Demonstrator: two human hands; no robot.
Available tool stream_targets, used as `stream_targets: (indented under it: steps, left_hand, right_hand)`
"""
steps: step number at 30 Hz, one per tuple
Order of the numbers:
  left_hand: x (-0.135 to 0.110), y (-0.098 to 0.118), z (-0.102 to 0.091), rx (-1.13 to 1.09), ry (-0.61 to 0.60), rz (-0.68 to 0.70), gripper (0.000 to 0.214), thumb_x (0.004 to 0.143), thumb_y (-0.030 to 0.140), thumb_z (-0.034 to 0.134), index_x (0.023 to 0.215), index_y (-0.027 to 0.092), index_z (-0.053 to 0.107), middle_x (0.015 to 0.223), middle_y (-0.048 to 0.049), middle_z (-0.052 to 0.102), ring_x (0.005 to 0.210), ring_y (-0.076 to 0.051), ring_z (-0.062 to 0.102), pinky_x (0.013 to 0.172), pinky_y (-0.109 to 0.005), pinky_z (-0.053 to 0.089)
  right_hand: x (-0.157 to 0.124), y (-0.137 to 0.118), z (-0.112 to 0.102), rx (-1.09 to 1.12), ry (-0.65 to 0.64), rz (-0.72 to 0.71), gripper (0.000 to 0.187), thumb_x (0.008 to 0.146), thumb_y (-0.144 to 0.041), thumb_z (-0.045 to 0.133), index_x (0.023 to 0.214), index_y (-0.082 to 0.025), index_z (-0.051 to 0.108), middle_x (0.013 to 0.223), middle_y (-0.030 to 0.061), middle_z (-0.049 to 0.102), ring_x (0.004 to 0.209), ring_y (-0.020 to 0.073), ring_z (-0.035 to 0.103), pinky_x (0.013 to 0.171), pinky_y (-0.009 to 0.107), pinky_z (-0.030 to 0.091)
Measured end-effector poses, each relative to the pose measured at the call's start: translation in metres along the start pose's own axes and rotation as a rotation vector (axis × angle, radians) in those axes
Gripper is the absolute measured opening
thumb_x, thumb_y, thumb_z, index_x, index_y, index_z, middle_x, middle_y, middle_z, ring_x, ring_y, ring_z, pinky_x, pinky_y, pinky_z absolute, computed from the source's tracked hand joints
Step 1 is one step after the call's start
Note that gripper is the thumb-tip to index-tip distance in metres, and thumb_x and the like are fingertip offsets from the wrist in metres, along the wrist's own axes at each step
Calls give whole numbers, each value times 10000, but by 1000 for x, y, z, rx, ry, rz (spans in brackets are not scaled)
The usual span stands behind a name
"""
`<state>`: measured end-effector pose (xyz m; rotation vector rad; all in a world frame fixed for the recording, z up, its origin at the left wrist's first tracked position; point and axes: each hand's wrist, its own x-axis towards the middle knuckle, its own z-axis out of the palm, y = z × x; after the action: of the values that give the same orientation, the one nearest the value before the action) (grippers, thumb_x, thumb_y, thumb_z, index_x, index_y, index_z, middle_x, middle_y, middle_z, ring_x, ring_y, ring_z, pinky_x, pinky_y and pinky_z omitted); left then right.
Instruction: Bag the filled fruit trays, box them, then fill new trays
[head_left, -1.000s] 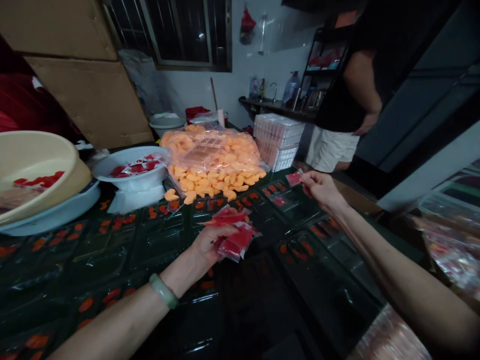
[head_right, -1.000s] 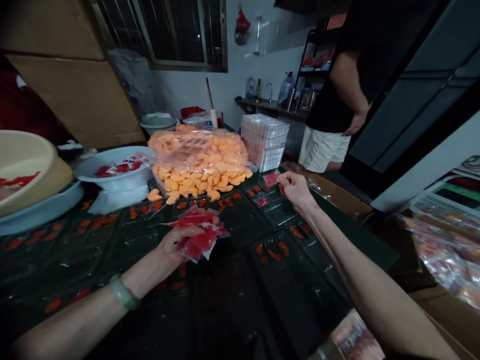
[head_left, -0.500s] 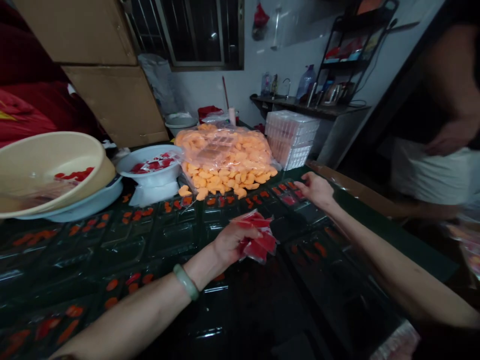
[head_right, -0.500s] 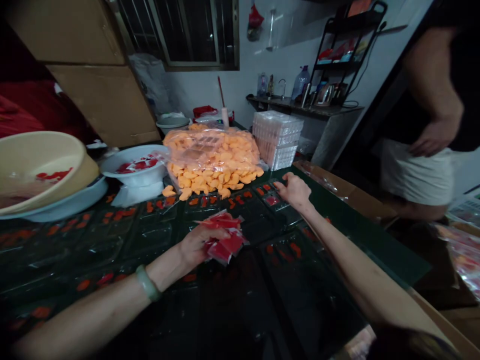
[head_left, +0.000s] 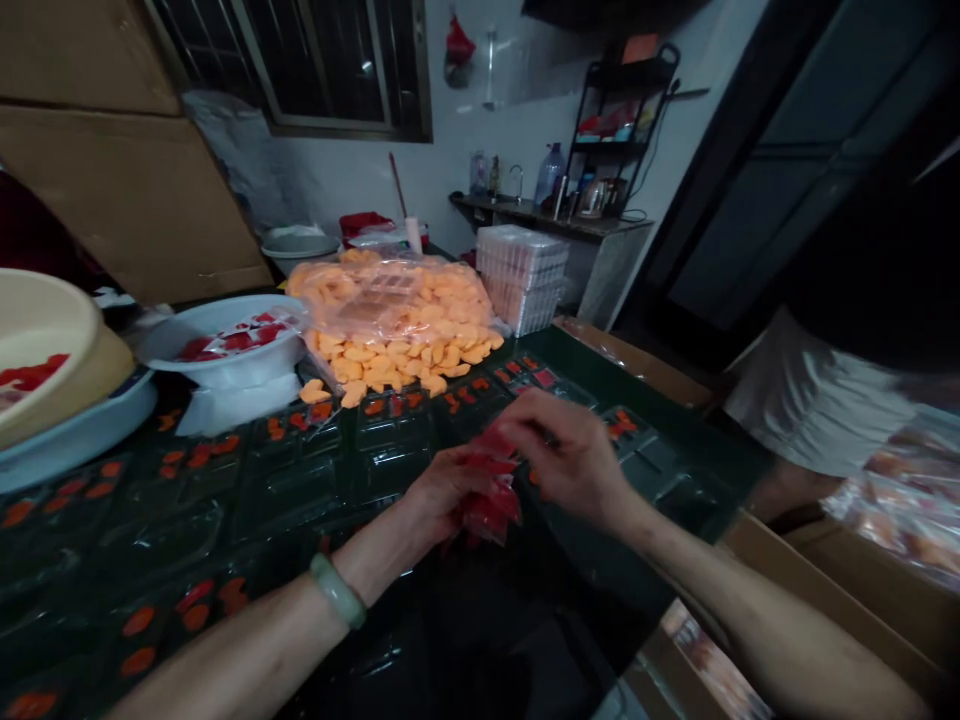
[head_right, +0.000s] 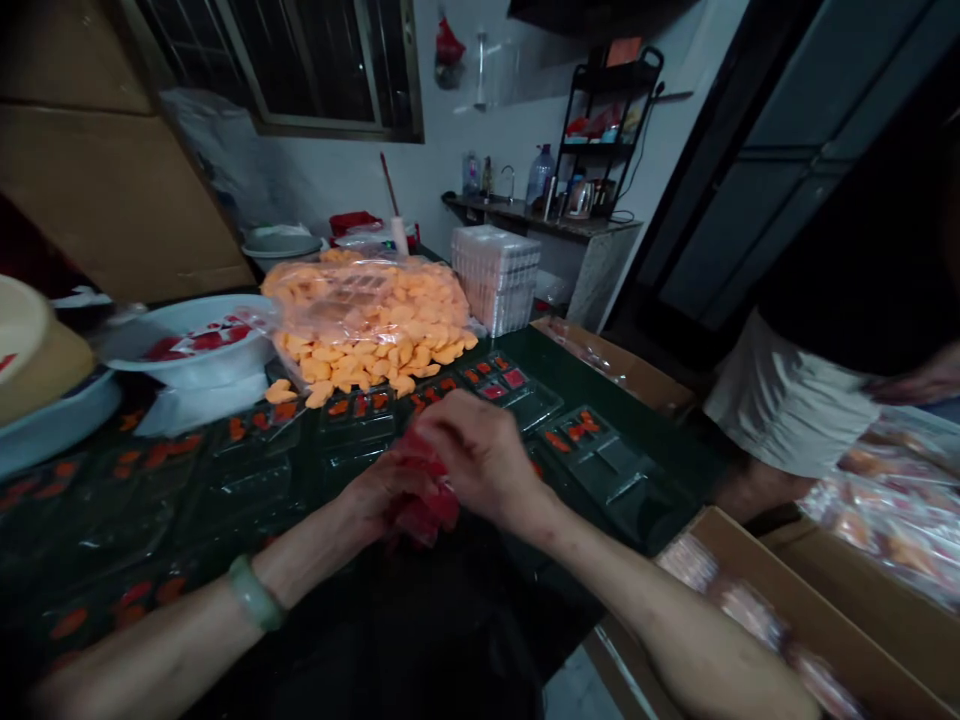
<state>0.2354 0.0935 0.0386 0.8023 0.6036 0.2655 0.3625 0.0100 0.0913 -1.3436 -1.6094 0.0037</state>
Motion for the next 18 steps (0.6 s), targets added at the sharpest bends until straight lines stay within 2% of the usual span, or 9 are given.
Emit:
stream_targets:
  steps: [2,5,7,10,14,18]
  left_hand:
    - [-4,0,-1,-3,26,6,365,449,-25,656,783,115,612,652,-28,669,514,-138,596,500,-226,446]
    - [-7,0,-3,-18,85,19,440,433,-33,652,840,124,592,738,-43,683,594,-174,633,568,-271,488]
    - [-7,0,-4,-23,102,18,449,421,-37,653,833,125,583,759,-49,686,621,-194,641,591,-299,501]
    - [-9,-1,-2,-28,102,31,430,419,-38,643,812,127,583,767,-48,689,613,-195,643,587,-303,505]
    - [-15,0,0,-14,112,42,401,436,-29,644,800,131,589,727,-28,683,601,-173,641,579,-273,502]
    - [-16,-1,0,-6,103,32,397,434,-28,640,794,130,590,718,-33,685,582,-175,638,559,-271,500]
  right_hand:
    - [-9,19,-26,94,91,292,152,820,-250,523,769,-143,617,660,3,604,567,86,510,544,211,400]
    - [-29,62,-59,127,-11,719,241,709,-368,610,702,-127,606,541,-17,552,451,72,442,445,201,345]
    - [-43,87,-69,89,-52,901,220,660,-347,618,675,-130,582,518,-17,545,436,73,445,440,201,355]
    - [-57,104,-71,-44,-33,1016,145,671,-288,555,671,-143,542,509,-20,537,410,69,433,425,196,353]
    - [-70,104,-78,-201,-27,1028,96,708,-241,503,666,-156,519,535,-15,547,427,74,443,435,193,352]
    - [-88,107,-88,-472,-36,1039,45,697,-182,512,683,-160,550,608,21,579,563,131,526,542,235,398]
